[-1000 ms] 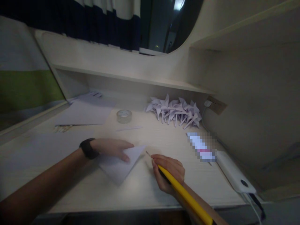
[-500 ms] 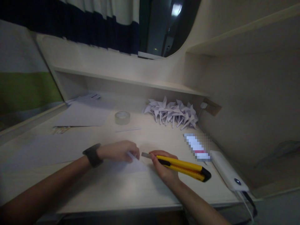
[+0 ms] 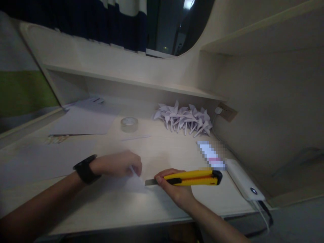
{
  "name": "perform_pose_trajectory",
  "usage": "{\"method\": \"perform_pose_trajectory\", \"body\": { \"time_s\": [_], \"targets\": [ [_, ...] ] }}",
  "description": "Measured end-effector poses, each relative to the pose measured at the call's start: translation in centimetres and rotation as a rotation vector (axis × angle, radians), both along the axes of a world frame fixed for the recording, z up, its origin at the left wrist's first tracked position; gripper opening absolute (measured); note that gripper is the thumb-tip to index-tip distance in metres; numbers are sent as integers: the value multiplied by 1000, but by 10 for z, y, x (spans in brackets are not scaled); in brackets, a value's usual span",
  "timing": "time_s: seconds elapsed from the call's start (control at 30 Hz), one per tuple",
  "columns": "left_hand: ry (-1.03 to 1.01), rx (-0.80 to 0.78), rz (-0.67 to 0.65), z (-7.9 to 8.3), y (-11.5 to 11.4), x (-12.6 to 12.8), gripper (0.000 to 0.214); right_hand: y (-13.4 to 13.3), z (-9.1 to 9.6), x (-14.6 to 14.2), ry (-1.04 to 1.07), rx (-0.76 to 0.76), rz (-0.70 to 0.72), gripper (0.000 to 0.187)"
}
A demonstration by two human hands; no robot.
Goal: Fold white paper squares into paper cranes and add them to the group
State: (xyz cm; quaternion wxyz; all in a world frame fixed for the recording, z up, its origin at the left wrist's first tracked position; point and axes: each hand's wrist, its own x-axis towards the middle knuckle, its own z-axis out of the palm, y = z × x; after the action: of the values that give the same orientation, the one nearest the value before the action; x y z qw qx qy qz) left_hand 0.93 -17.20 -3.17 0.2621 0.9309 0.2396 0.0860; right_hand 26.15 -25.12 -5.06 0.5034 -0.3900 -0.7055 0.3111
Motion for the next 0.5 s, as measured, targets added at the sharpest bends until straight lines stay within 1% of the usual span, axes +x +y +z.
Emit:
{"method": "perform_pose_trajectory", "body": {
  "time_s": [0.1,0.17,0.3,0.33,0.43,0.5],
  "targets": [
    [43,78,18,2,-2,-1,32,3,-9,2,168,-287,32,16],
    [76,135,40,4,-4,0,32,6,-13,1,259,-401,53,19],
    [125,225,86,9,-9,6,29,13,-12,-4,467,-567,52,24],
    [126,229,85,10,-10,8,31,14,-11,-4,496,-594,44,25],
    [114,191,56,8,-12,12,36,15,-6,-5,531,-656,36,24],
    [107,147,45,5,-12,13,33,15,-6,-5,546,-684,40,22]
  ]
}}
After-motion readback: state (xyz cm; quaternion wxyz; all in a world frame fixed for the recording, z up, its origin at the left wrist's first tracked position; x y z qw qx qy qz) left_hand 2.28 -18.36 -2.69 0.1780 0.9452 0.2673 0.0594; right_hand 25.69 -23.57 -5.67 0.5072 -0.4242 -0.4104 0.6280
